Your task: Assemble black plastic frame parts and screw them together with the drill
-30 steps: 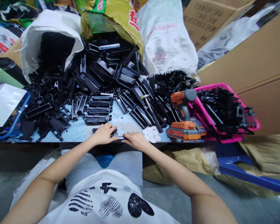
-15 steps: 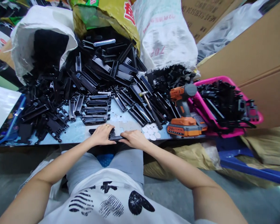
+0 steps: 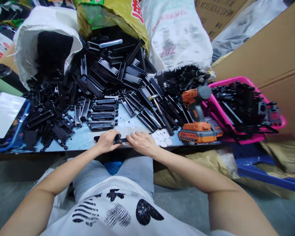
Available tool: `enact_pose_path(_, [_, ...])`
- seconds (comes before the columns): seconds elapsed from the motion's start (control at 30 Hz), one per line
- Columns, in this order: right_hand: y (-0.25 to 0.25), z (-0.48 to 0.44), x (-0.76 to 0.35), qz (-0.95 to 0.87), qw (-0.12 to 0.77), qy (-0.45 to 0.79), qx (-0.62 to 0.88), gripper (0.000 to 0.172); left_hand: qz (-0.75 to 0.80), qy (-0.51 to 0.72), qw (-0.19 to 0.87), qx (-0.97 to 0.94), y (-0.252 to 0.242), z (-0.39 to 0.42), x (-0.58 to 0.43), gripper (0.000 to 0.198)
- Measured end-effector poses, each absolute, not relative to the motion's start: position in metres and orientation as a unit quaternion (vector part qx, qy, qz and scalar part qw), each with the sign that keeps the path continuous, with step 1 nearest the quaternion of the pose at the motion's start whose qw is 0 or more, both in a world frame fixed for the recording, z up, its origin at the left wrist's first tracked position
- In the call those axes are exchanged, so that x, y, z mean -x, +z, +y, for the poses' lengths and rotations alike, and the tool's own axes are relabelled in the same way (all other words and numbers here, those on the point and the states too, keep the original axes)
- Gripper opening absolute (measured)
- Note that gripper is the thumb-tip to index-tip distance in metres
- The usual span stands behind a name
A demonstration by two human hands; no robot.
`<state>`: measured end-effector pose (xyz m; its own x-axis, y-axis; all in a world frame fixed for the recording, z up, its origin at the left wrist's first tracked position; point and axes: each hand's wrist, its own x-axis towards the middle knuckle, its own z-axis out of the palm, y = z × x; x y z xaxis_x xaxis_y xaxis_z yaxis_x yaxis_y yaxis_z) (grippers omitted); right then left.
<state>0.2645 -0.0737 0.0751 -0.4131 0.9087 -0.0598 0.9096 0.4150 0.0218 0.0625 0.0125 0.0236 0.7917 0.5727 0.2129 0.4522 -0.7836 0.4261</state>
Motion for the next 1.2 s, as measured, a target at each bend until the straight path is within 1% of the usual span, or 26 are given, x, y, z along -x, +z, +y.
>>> enact_pose_path(0.07, [0.075,-0.069,-0.268,0.842,0.032,-0.016,-0.539,0.034,0.291,0.164,0.178,-0.926,0.022,0.011,-0.064,0.038])
enact_pose_path(0.17, [0.069,-0.055,-0.280,0.837,0.039,-0.066,-0.541,0.036,0.291,0.113,0.180,-0.933,0.026,0.009,-0.071,0.044])
enact_pose_path(0.27, [0.061,-0.021,-0.299,0.828,0.008,-0.116,-0.549,0.039,0.278,0.098,0.160,-0.942,0.038,0.022,-0.091,0.057])
enact_pose_path(0.3, [0.059,-0.004,-0.305,0.820,-0.010,-0.114,-0.560,0.039,0.286,0.103,0.145,-0.941,0.044,0.034,-0.101,0.056])
enact_pose_path(0.33, [0.058,0.015,-0.311,0.808,-0.030,-0.101,-0.580,0.039,0.305,0.108,0.127,-0.938,0.050,0.050,-0.113,0.052])
enact_pose_path(0.4, [0.057,0.058,-0.320,0.772,-0.060,-0.059,-0.630,0.037,0.355,0.092,0.085,-0.926,0.059,0.091,-0.142,0.038])
enact_pose_path(0.47, [0.057,0.100,-0.323,0.730,-0.072,-0.029,-0.679,0.035,0.406,0.074,0.056,-0.909,0.064,0.138,-0.172,0.035])
enact_pose_path(0.57, [0.056,0.148,-0.318,0.686,-0.043,-0.031,-0.726,0.033,0.437,0.026,0.043,-0.898,0.060,0.193,-0.208,0.033])
enact_pose_path(0.67, [0.052,0.175,-0.311,0.659,-0.020,-0.034,-0.751,0.031,0.446,0.015,0.041,-0.894,0.050,0.217,-0.222,0.028])
enact_pose_path(0.87, [0.047,0.193,-0.305,0.642,-0.007,-0.052,-0.765,0.026,0.422,0.029,0.026,-0.906,0.038,0.216,-0.201,0.027])
enact_pose_path(0.93, [0.049,0.190,-0.307,0.642,-0.012,-0.057,-0.764,0.028,0.430,0.039,0.022,-0.902,0.039,0.214,-0.189,0.028])
enact_pose_path(1.1, [0.071,0.162,-0.320,0.607,-0.087,-0.026,-0.790,0.033,0.438,0.072,0.046,-0.895,0.042,0.213,-0.177,0.028])
enact_pose_path(1.2, [0.088,0.136,-0.330,0.605,-0.110,-0.012,-0.789,0.033,0.417,0.073,0.055,-0.904,0.041,0.214,-0.191,0.037])
